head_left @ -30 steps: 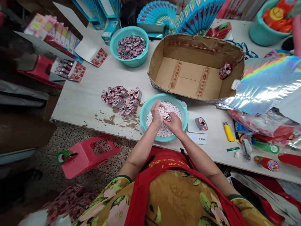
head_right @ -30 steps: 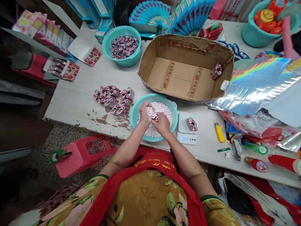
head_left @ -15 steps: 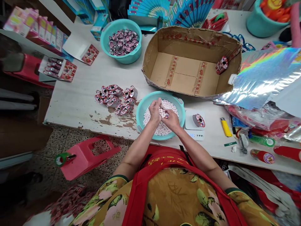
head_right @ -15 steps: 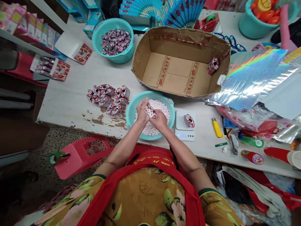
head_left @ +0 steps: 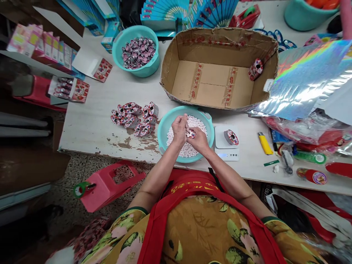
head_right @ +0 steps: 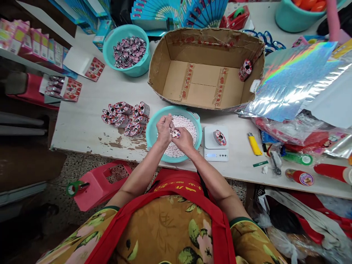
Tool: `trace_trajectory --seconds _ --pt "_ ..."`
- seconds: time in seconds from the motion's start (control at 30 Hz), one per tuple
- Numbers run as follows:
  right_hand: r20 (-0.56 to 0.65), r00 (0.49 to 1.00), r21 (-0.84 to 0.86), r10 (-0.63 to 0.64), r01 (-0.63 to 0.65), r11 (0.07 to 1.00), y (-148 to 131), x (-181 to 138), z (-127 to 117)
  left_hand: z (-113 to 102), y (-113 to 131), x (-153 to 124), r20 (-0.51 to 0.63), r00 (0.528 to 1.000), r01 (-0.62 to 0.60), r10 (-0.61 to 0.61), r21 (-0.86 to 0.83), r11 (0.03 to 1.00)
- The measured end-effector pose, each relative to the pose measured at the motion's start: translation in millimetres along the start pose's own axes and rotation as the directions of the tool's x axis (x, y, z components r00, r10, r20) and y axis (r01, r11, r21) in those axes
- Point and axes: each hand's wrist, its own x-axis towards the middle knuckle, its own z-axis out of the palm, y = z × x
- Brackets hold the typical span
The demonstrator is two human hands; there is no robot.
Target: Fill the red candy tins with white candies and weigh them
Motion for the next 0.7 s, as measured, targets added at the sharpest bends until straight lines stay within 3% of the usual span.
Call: trace_trajectory --seconds 0.2,0.33,0.43,0.53,0.63,0.7 --pt "0.029 0.999 0.086 -0.033 0.030 0.996 5 -3 3 -1 -5 0 -0.027 0.998 -0.054 0.056 0.094 0.994" --pt "0.013 0.998 0.025 0.065 -0.065 0.998 9 -6 8 -2 -11 -6 0.117 0.993 -0.021 0.003 0.149 0.989" --pt "0.041 0.997 0.016 0.068 -0.069 0.998 11 -10 10 -6 -2 -10 0.152 0.979 0.121 -0.138 0.116 0.986" --pt "0.052 0.999 0.075 0.003 -0.006 0.997 15 -14 10 -20 19 -1 0.172 0.924 0.346 -0.343 0.012 0.938" --pt "0.048 0.997 0.177 -0.063 0.054 0.983 19 -21 5 -42 30 15 0.011 0.887 0.459 -0.461 -0.108 0.882" --pt "0.055 0.995 0.243 -0.085 0.069 0.968 23 -28 -1 -55 26 23 -0.146 0.828 0.534 -0.542 -0.092 0.841"
